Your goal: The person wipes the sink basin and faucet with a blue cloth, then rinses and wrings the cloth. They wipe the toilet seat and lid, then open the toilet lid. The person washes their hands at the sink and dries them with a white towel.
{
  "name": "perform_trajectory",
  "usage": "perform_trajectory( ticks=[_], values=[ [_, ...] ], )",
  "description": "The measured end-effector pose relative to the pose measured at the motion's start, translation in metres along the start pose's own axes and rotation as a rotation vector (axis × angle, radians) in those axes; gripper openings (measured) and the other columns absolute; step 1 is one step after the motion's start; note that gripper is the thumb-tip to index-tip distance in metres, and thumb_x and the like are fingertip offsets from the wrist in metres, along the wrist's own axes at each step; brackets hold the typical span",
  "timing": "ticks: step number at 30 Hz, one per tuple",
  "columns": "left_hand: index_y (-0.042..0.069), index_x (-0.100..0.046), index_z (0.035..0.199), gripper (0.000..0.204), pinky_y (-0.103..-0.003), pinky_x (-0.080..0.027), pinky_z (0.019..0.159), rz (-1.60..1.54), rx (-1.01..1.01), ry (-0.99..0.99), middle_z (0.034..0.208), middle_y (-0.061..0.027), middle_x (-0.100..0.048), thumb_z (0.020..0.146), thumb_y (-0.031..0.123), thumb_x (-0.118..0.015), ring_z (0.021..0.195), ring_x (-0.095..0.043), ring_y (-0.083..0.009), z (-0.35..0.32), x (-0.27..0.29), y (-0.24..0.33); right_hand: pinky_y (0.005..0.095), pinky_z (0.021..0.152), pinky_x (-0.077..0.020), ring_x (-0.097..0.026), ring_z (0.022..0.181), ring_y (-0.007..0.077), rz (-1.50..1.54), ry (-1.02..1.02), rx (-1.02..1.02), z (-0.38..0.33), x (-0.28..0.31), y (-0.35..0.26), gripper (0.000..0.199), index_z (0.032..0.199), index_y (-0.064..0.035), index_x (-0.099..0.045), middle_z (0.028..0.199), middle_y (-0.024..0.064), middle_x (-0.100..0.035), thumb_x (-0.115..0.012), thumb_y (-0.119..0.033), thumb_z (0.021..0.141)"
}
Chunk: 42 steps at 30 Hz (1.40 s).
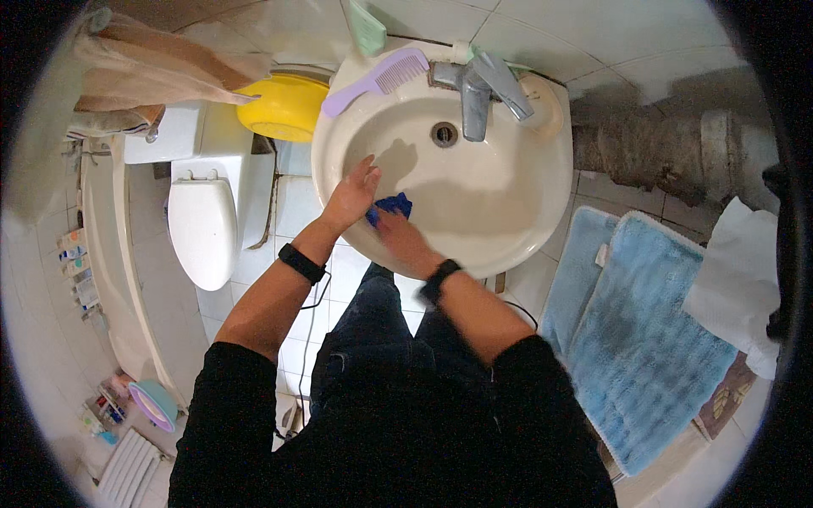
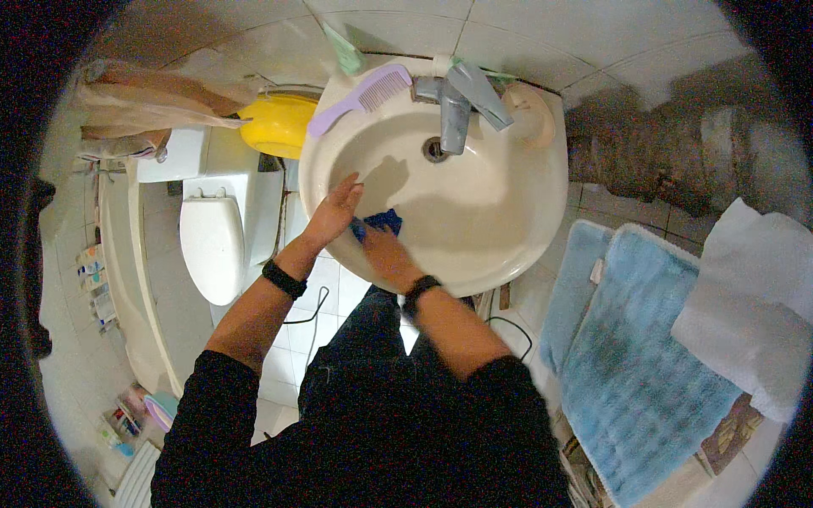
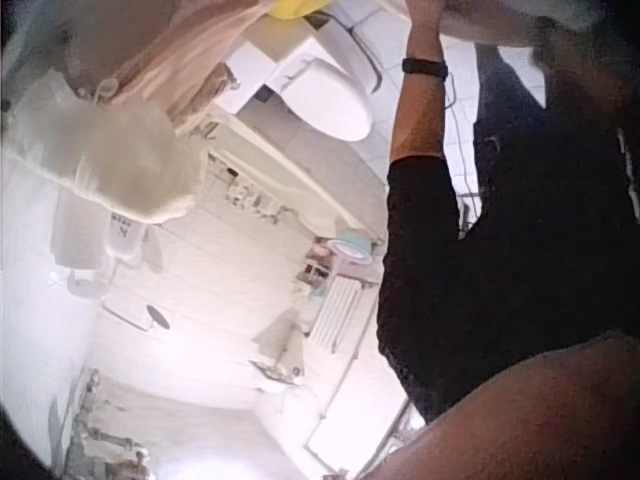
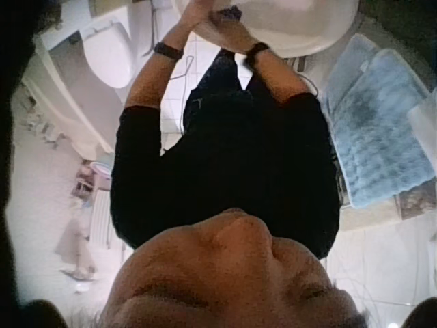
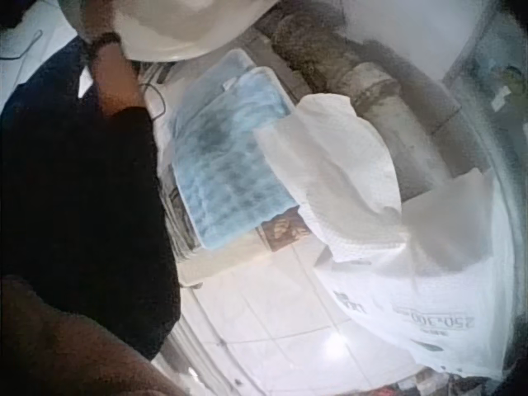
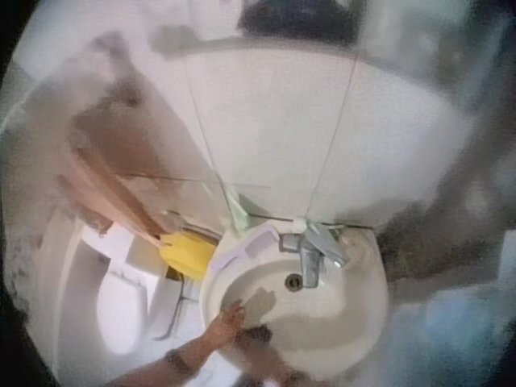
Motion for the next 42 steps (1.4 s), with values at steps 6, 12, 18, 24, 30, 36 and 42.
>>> perform_trajectory(
  ticks=[6, 12, 18, 24, 30, 36, 42],
  values=[
    [0.000, -0.051, 0.114, 0.037, -0.040, -0.044, 0.086, 0.543, -0.230, -0.179, 0.109, -0.0228, -0.055, 0.090, 0.027, -0.043, 0.098, -0.055, -0.0367, -0.015, -0.011, 0.006, 0.0431, 0.080, -0.0438, -0.055, 0.091, 0.0342, -0.595, -0.034, -0.119, -0.061, 0.077, 0.060, 0.034, 0.105, -0.0078, -0.059, 0.102, 0.0164, -0.058, -0.047, -0.003, 0.074],
    [0.002, -0.058, 0.100, 0.030, -0.043, -0.043, 0.084, 0.860, -0.264, -0.551, 0.100, -0.0205, -0.058, 0.088, 0.025, -0.043, 0.093, -0.056, -0.0322, -0.038, -0.047, 0.005, 0.0421, 0.083, -0.0429, -0.053, 0.095, 0.0344, -0.032, -0.111, -0.012, -0.047, 0.017, 0.037, 0.034, 0.105, -0.0092, -0.060, 0.101, 0.0166, -0.058, -0.052, -0.002, 0.072],
    [0.003, -0.058, 0.105, 0.037, -0.041, -0.034, 0.097, 1.066, -0.402, -0.647, 0.118, -0.0171, -0.051, 0.087, 0.032, -0.043, 0.111, -0.047, -0.0294, -0.039, -0.049, -0.009, 0.0379, 0.084, -0.0438, -0.052, 0.099, 0.0277, -0.713, -0.117, -0.387, -0.054, 0.128, 0.162, 0.028, 0.111, -0.0159, -0.055, 0.105, 0.0060, -0.054, -0.041, -0.014, 0.087],
    [-0.003, -0.035, 0.129, 0.063, -0.040, -0.013, 0.108, 1.358, -0.148, -0.398, 0.140, -0.0154, -0.027, 0.087, 0.043, -0.038, 0.131, -0.020, -0.0289, 0.003, -0.031, -0.013, 0.0416, 0.080, -0.0437, -0.054, 0.094, 0.0337, -0.560, 0.036, -0.157, -0.043, 0.053, 0.097, 0.028, 0.103, 0.0026, -0.053, 0.101, 0.0226, -0.055, -0.047, -0.002, 0.076],
    [-0.008, -0.030, 0.130, 0.081, -0.041, -0.015, 0.108, 1.031, -0.037, -0.628, 0.139, -0.0202, -0.027, 0.076, 0.049, -0.052, 0.130, -0.022, -0.0325, -0.012, -0.057, -0.014, 0.0439, 0.086, -0.0411, -0.052, 0.096, 0.0358, -0.321, -0.341, -0.021, -0.064, 0.095, 0.098, 0.023, 0.097, -0.0043, -0.061, 0.100, 0.0187, -0.056, -0.054, -0.008, 0.075],
    [-0.009, -0.035, 0.125, 0.079, -0.036, -0.018, 0.108, 1.197, -0.384, -0.162, 0.133, -0.0221, -0.034, 0.070, 0.041, -0.062, 0.126, -0.028, -0.0324, 0.047, -0.011, -0.027, 0.0360, 0.099, -0.0332, -0.042, 0.114, 0.0318, -0.914, 0.201, 0.123, -0.036, 0.194, 0.159, 0.033, 0.111, 0.0030, -0.051, 0.121, 0.0219, -0.045, -0.046, -0.012, 0.082],
    [-0.009, -0.037, 0.125, 0.079, -0.037, -0.019, 0.107, 1.049, -0.109, -0.486, 0.132, -0.0223, -0.035, 0.073, 0.046, -0.059, 0.125, -0.030, -0.0317, -0.008, -0.040, -0.007, 0.0429, 0.106, -0.0219, -0.038, 0.120, 0.0336, -0.585, -0.544, -0.144, -0.096, 0.150, 0.116, 0.037, 0.115, 0.0023, -0.050, 0.125, 0.0216, -0.044, -0.046, -0.008, 0.080]
  ],
)
Point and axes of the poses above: each hand's wrist, its own z-axis towards the middle knuckle, its own x-axis out of the back of the hand, y = z × x, the point moved 3 cm from there along z, towards the middle knuckle
